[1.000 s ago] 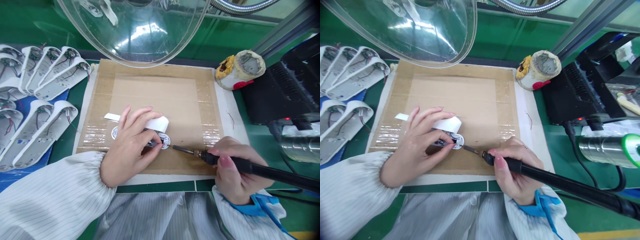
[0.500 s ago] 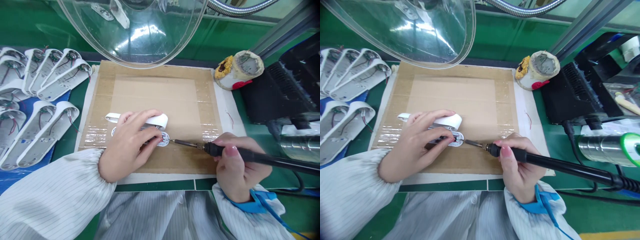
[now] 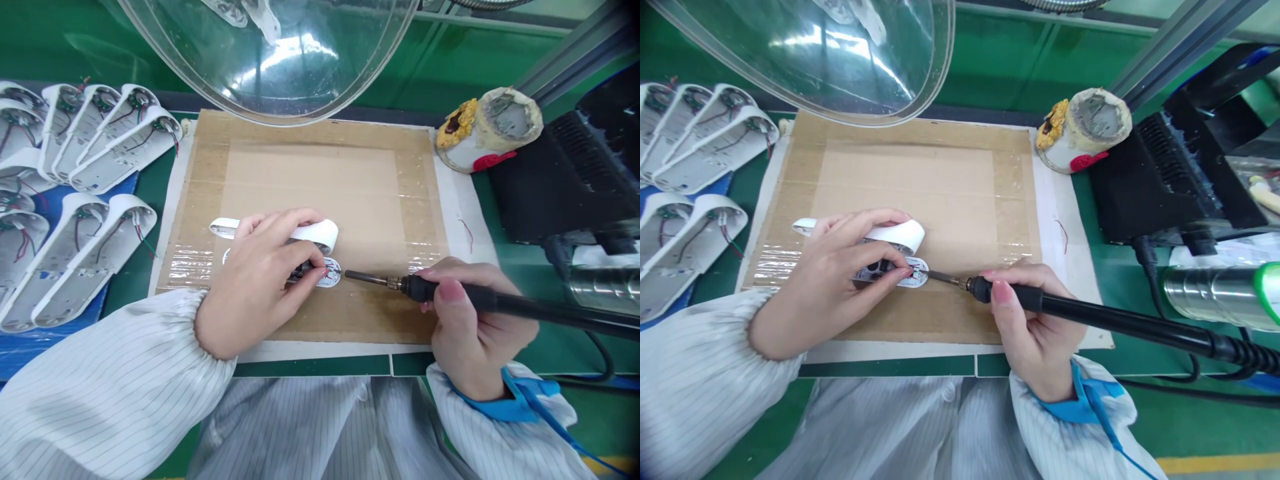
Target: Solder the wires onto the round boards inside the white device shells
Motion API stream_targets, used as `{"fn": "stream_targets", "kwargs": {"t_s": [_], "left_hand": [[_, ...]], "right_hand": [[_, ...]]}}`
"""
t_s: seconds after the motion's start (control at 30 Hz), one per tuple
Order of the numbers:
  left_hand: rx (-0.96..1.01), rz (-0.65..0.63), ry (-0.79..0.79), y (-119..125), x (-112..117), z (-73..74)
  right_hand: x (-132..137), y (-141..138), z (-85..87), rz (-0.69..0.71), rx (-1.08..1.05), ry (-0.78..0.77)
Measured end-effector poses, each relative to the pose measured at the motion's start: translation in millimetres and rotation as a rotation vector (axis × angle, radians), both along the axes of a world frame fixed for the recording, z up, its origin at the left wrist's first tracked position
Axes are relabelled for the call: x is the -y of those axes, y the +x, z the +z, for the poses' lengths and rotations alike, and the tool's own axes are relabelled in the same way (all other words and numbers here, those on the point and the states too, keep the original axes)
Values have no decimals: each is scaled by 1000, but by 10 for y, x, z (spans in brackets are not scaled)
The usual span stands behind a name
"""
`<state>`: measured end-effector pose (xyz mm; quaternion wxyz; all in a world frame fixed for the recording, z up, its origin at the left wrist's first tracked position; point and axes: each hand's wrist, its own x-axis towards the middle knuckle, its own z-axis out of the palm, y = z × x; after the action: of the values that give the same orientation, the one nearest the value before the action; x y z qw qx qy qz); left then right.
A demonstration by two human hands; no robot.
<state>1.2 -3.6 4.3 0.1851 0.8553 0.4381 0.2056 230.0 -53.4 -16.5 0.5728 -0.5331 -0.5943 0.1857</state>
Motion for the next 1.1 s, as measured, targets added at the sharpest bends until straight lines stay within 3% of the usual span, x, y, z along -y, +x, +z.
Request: {"fn": "stream_targets", "kwargs": {"t_s": [0.27,0.43,0.6,0.83,1.1], "left_hand": [[-16,7,-10,22,16,42],[-48,11,-31,39,11,97],[-46,17,-46,41,12,106],[72,-15,-33,-10,13,27],[43,-13,-23,-8,14,-7]], "right_hand": [[-7,7,-24,-1,32,46],[-50,-19,-24,83,3,134],[-53,-82,-16,-38,-117,167],[-13,-80,-19,-53,-151,96],[-10,-60,-13,-42,-108,48]]}}
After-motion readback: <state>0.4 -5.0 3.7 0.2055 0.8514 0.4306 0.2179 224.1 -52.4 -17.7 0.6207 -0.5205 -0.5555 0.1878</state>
